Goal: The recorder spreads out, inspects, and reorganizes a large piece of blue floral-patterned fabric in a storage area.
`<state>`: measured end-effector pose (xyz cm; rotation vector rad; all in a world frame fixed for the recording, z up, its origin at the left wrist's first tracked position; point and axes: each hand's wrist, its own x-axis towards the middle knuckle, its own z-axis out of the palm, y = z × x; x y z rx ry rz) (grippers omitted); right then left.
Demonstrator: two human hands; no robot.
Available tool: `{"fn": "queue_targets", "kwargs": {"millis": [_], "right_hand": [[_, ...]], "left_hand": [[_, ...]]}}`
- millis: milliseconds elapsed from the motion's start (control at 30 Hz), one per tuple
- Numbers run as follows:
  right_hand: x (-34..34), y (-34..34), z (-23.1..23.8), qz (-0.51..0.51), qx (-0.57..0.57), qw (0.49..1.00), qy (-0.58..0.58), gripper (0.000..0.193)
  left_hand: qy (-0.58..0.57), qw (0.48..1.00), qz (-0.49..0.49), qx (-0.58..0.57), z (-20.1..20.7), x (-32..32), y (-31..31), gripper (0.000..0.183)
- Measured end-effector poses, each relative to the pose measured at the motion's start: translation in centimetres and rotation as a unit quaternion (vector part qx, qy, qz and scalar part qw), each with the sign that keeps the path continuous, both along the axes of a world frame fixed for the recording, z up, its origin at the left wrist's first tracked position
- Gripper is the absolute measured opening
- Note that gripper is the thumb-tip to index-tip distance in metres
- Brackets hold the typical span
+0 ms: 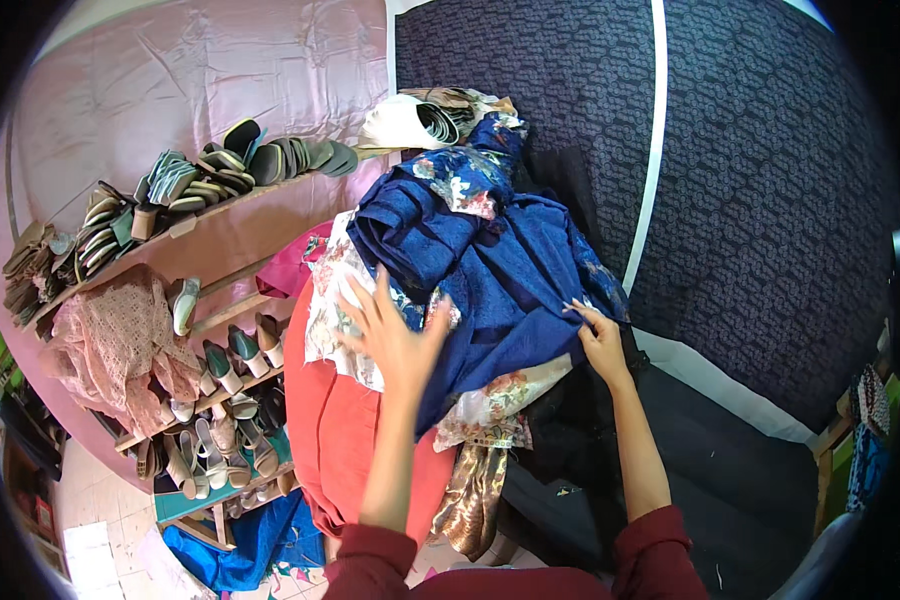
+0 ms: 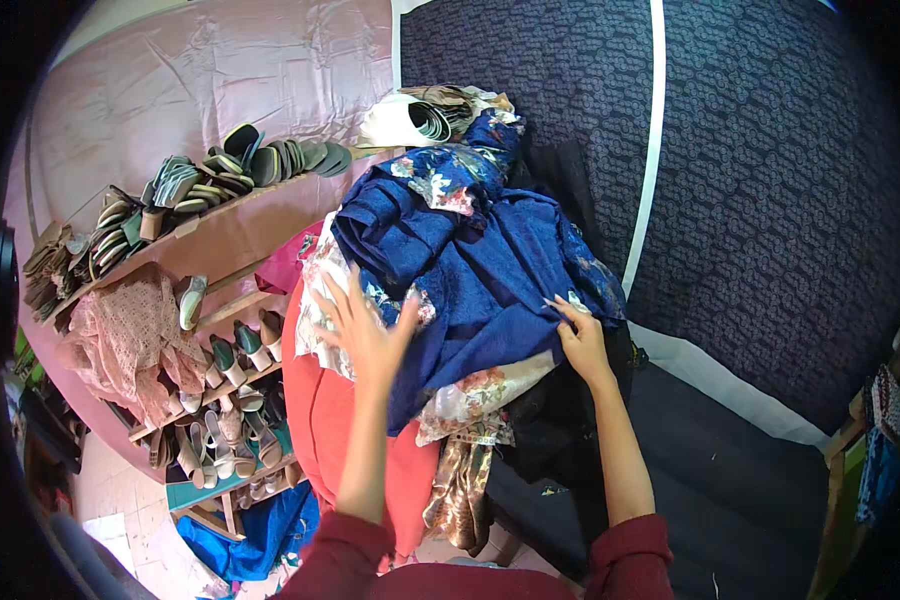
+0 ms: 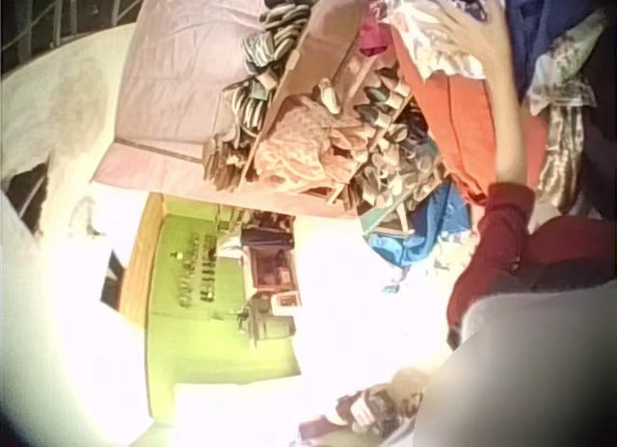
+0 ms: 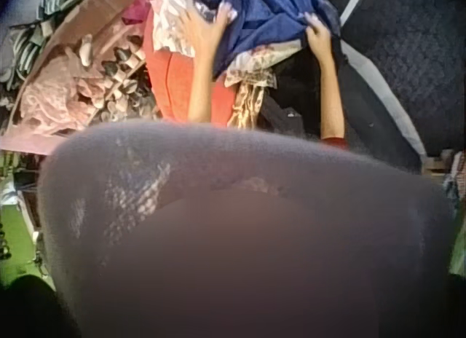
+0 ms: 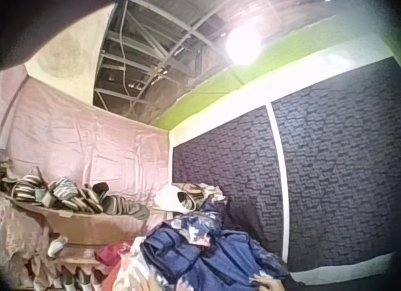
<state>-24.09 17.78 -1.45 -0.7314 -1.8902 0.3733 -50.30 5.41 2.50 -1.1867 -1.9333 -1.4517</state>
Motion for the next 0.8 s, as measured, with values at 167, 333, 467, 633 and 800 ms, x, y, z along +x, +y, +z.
{"fn": "queue_targets", "kwargs": {"millis": [167,333,467,633,800], "right_hand": [[-1.5,-1.4,-0.6,-0.033,0.021,0.999,-0.038,0.043],[-2.7,-2.1,-1.0,-0.019,0.027,0.999,-0.034,0.034],[-1.0,-1.5,-1.6,0.060,-0.063,0.995,-0.040,0.040],[-0.4,-1.4,-1.7,0.177,-0.207,0.959,0.074,0.059],[0.0,-1.7,-1.2,0.264,-0.295,0.859,0.324,0.073]], "left_hand": [[0.017,0.997,0.069,-0.014,6.8,-6.3,6.8,0.097],[0.099,0.994,0.001,-0.054,5.9,-9.2,11.2,0.051],[-0.019,0.974,-0.184,0.134,5.0,-4.5,12.6,0.027],[-0.004,0.926,-0.324,0.194,6.8,0.7,12.7,0.041],[0.127,0.896,-0.416,0.096,5.2,6.6,11.5,0.048]]}}
